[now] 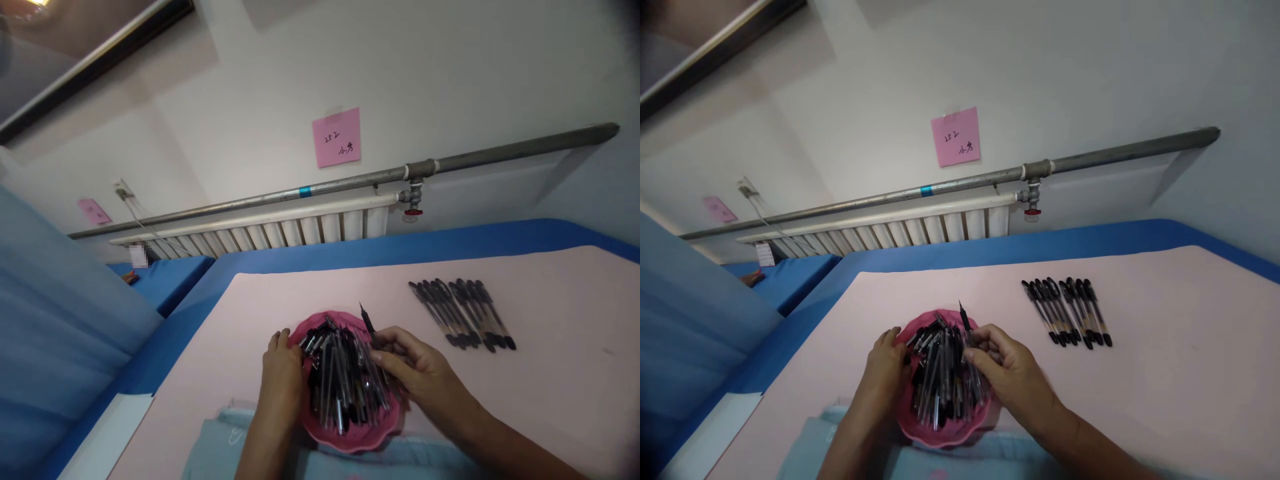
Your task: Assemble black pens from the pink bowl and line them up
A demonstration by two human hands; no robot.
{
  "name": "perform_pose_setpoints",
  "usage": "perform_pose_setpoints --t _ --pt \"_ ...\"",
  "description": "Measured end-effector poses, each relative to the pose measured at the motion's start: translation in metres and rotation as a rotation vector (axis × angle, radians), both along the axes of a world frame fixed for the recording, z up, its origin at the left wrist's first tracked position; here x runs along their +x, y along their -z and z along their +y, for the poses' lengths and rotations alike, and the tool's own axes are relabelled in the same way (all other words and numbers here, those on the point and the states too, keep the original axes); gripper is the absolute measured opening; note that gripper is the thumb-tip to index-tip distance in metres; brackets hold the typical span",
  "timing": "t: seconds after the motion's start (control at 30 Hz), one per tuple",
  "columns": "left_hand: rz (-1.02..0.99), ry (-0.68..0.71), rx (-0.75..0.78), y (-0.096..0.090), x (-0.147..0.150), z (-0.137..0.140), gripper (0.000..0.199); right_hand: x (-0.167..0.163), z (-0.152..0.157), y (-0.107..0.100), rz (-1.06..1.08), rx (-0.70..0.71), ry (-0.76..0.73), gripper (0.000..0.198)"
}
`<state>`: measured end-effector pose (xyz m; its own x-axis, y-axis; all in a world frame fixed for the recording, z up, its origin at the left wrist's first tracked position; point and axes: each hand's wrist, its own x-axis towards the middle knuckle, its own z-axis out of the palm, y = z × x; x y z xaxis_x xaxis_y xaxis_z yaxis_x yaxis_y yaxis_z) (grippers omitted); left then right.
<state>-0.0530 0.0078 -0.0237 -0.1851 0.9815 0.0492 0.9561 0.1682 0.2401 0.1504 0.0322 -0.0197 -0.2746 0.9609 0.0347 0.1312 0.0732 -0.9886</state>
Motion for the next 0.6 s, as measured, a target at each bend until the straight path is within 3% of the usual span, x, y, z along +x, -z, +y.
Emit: perform_pose_setpoints --t 0.13,0.3,0.43,0.6 --pt "-0.403 -0.025 0.169 -0.011 -0.005 -0.002 0.014 0.000 -0.003 -0.002 -0.087 0.102 -0.062 0.014" --pt "-1.174 0.086 0.094 -0.026 -0.001 -0.008 0.008 0.000 -0.010 -0.002 -0.302 0.448 -0.249 0.022" --pt "-1.377 0.100 0.031 -0.029 0.000 -0.009 0.013 0.000 -0.009 -0.001 -0.410 0.640 -0.247 0.024" --pt "-1.452 0.086 0.014 -0.028 -0.002 -0.008 0.015 0.002 -0.008 -0.002 -0.447 0.670 -0.239 0.023"
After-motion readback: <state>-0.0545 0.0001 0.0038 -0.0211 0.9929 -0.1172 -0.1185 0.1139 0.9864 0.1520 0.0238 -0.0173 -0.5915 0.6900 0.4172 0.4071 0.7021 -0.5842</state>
